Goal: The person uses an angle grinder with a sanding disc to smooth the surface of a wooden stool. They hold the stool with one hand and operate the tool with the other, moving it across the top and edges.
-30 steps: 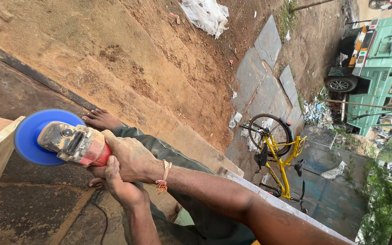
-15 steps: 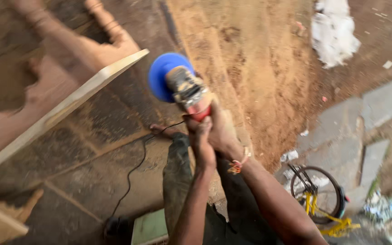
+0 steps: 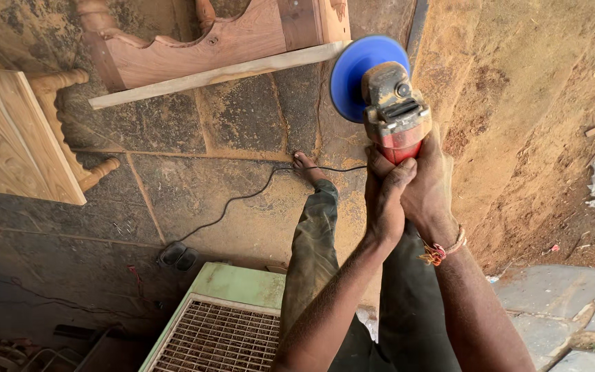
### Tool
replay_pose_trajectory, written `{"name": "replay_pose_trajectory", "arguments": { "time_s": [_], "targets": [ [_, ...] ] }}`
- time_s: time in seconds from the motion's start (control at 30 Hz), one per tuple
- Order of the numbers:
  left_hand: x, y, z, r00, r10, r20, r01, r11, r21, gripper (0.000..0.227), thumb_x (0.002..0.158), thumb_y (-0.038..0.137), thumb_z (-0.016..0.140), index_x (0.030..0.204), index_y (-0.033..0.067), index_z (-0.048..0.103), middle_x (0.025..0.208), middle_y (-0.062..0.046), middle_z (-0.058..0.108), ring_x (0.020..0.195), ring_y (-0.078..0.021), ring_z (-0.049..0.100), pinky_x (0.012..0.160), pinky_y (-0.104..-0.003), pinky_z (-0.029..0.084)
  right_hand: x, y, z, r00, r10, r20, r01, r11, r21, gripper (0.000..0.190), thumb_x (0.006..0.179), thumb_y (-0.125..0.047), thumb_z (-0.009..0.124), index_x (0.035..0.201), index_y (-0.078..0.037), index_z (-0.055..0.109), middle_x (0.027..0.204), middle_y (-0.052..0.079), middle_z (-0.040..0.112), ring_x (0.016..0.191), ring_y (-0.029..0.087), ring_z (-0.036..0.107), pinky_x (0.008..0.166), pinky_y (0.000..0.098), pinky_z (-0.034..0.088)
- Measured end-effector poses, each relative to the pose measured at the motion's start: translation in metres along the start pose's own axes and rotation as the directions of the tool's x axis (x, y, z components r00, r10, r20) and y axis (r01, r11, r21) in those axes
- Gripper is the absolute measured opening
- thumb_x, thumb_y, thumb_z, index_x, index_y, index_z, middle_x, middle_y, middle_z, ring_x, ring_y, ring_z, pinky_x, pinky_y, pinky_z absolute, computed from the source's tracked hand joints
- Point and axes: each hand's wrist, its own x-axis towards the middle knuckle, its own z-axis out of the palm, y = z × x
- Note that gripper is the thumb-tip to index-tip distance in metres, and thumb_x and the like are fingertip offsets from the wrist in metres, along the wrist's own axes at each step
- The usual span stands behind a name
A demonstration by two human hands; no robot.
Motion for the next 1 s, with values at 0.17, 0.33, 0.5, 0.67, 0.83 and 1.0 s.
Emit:
{"name": "replay_pose_trajectory", "arguments": {
  "time_s": [0.17, 0.33, 0.5, 0.67, 0.83, 1.0],
  "targets": [
    [0.015, 0.0, -0.007, 0.998, 0.019, -0.052, -0.022, 0.998, -0.05, 0.059, 0.096, 0.03, 0.064, 0.142, -0.0054, 0.051, 0.137, -0.015, 0.057, 0.126, -0.0213, 0.055, 0.111, -0.036, 0.043, 0.011, -0.01, 0.006, 0.989, -0.146, 0.022, 0.147, 0.989, -0.019, 0.061, 0.091, -0.033, 0.082, 0.133, 0.0, 0.053, 0.108, 0.021, 0.072, 0.098, 0.036, 0.073, 0.083, 0.0463, 0.056],
    [0.022, 0.0, 0.011, 0.994, 0.05, -0.1, -0.046, 0.998, 0.035, 0.064, 0.095, 0.034, 0.066, 0.142, -0.0044, 0.046, 0.136, -0.017, 0.055, 0.125, -0.0224, 0.053, 0.11, -0.037, 0.043, 0.027, -0.005, -0.001, 0.993, -0.07, 0.097, 0.06, 0.993, 0.102, 0.064, 0.087, -0.034, 0.082, 0.132, -0.001, 0.052, 0.108, 0.017, 0.072, 0.098, 0.029, 0.073, 0.084, 0.0409, 0.057],
    [0.024, 0.005, 0.029, 0.978, 0.05, -0.205, 0.019, 0.946, 0.323, 0.076, 0.091, 0.048, 0.062, 0.142, -0.0056, 0.042, 0.133, -0.025, 0.056, 0.122, -0.0335, 0.057, 0.103, -0.044, 0.046, 0.04, 0.01, -0.003, 0.982, -0.12, 0.144, 0.087, 0.972, 0.219, 0.057, 0.088, -0.031, 0.083, 0.128, -0.001, 0.056, 0.111, 0.013, 0.072, 0.1, 0.021, 0.07, 0.088, 0.0359, 0.056],
    [0.029, 0.006, 0.036, 0.963, 0.09, -0.255, 0.082, 0.801, 0.593, 0.096, 0.094, 0.057, 0.058, 0.155, -0.0101, 0.026, 0.144, -0.031, 0.046, 0.135, -0.0424, 0.049, 0.112, -0.051, 0.039, 0.053, 0.037, 0.001, 0.963, -0.153, 0.223, 0.064, 0.931, 0.36, 0.052, 0.089, -0.03, 0.083, 0.125, -0.001, 0.06, 0.109, 0.009, 0.07, 0.097, 0.015, 0.066, 0.085, 0.0332, 0.057],
    [0.033, 0.006, 0.044, 0.962, 0.077, -0.261, 0.156, 0.629, 0.762, 0.096, 0.091, 0.058, 0.059, 0.154, -0.0088, 0.03, 0.142, -0.032, 0.046, 0.129, -0.0458, 0.049, 0.108, -0.055, 0.04, 0.062, 0.065, 0.004, 0.945, 0.066, 0.321, -0.196, 0.9, 0.391, 0.044, 0.086, -0.032, 0.083, 0.113, -0.001, 0.068, 0.096, 0.005, 0.072, 0.084, 0.014, 0.066, 0.074, 0.0321, 0.056],
    [0.022, 0.009, 0.045, 0.991, 0.057, -0.122, 0.041, 0.737, 0.675, 0.083, 0.091, 0.055, 0.06, 0.145, -0.0055, 0.044, 0.133, -0.028, 0.055, 0.124, -0.0381, 0.057, 0.103, -0.05, 0.046, 0.048, 0.06, -0.008, 0.981, 0.029, 0.192, -0.09, 0.944, 0.317, 0.046, 0.092, -0.034, 0.081, 0.118, 0.0, 0.064, 0.1, 0.006, 0.072, 0.085, 0.015, 0.066, 0.075, 0.0325, 0.057]
  ]
}}
